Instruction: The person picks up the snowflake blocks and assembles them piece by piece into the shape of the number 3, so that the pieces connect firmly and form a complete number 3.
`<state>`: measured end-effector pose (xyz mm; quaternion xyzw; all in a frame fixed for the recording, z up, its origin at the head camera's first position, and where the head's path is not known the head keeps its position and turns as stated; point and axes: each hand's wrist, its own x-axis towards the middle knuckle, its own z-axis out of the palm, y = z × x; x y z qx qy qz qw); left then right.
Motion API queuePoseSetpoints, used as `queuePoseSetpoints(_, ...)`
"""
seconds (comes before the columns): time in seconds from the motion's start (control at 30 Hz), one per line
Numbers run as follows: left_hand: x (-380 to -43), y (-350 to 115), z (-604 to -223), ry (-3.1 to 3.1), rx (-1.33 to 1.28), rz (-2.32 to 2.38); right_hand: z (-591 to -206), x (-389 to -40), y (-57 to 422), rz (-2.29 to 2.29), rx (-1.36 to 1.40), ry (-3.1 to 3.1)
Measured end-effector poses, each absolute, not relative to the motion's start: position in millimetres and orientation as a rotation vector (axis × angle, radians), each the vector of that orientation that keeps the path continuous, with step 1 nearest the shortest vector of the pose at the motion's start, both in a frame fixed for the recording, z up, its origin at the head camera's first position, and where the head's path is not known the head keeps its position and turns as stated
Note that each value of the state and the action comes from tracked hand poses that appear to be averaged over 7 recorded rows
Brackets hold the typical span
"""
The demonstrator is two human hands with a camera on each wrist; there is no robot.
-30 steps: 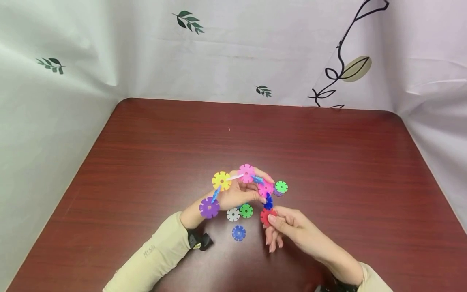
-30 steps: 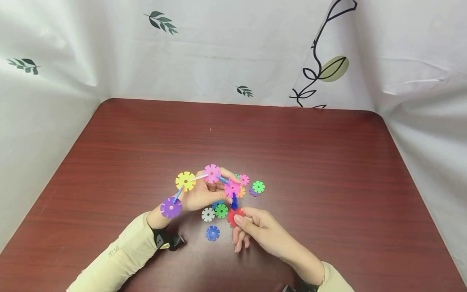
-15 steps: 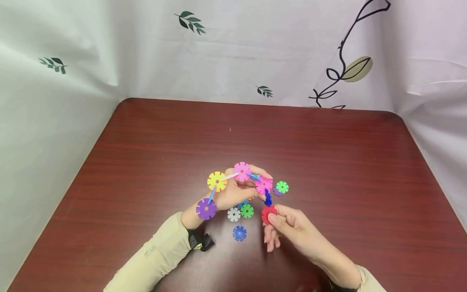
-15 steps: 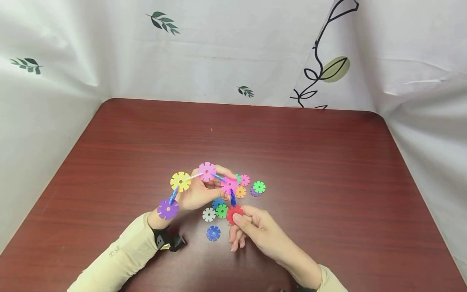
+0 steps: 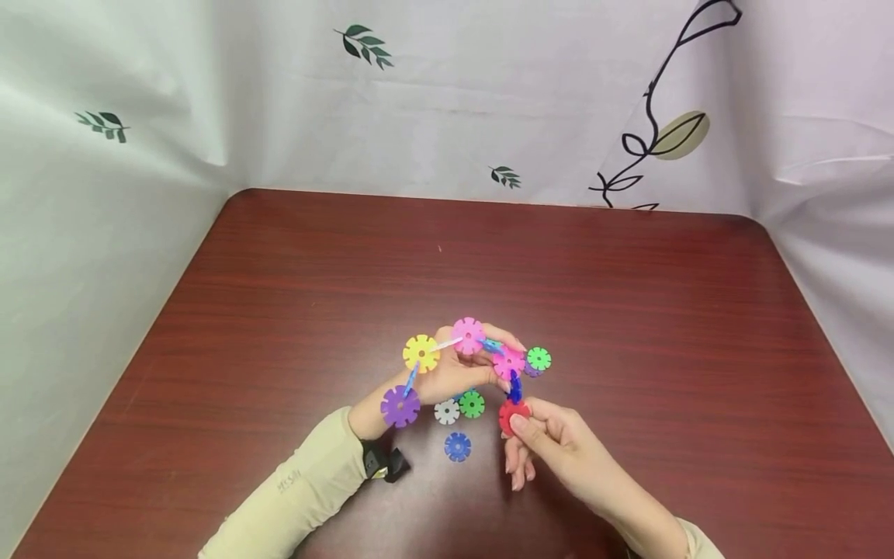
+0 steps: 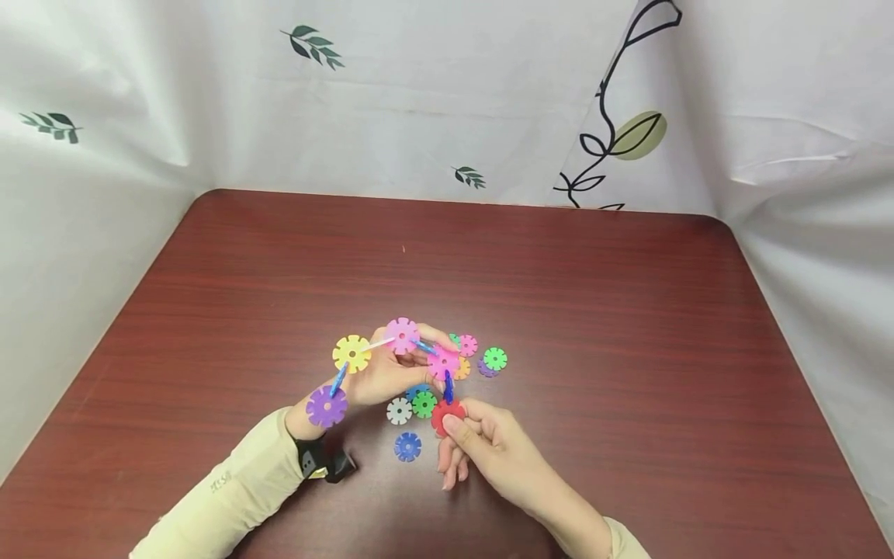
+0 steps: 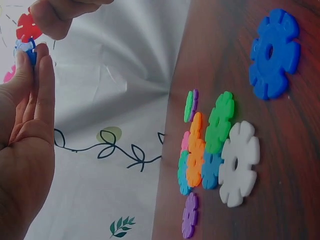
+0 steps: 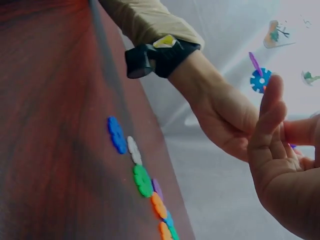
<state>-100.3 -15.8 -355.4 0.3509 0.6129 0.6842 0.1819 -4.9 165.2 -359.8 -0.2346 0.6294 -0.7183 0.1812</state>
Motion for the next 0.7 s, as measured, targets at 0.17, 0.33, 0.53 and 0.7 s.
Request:
queuePoseSetpoints(0.17,-100.7,-14.8,-359.1,1.659,0.983,1.916,-355.1,-7.0,167.5,-1.934,-0.631,1.808)
queuePoseSetpoints(0.33,-100.5,-14.6,-359.9,1.651,0.960,1.895,-355.4,-5.6,164.1,-1.998,-0.636,1.805)
queuePoseSetpoints(0.53,-101.6,-15.0,-358.9,1.787,0.975,1.845,-363.0,0.8,155.4,-2.189,-0.591,1.763)
queuePoseSetpoints(0.7,-104.0,-15.3,-358.5,1.802,1.003,1.814,-364.5,3.9,150.9,-2.243,-0.447,1.733)
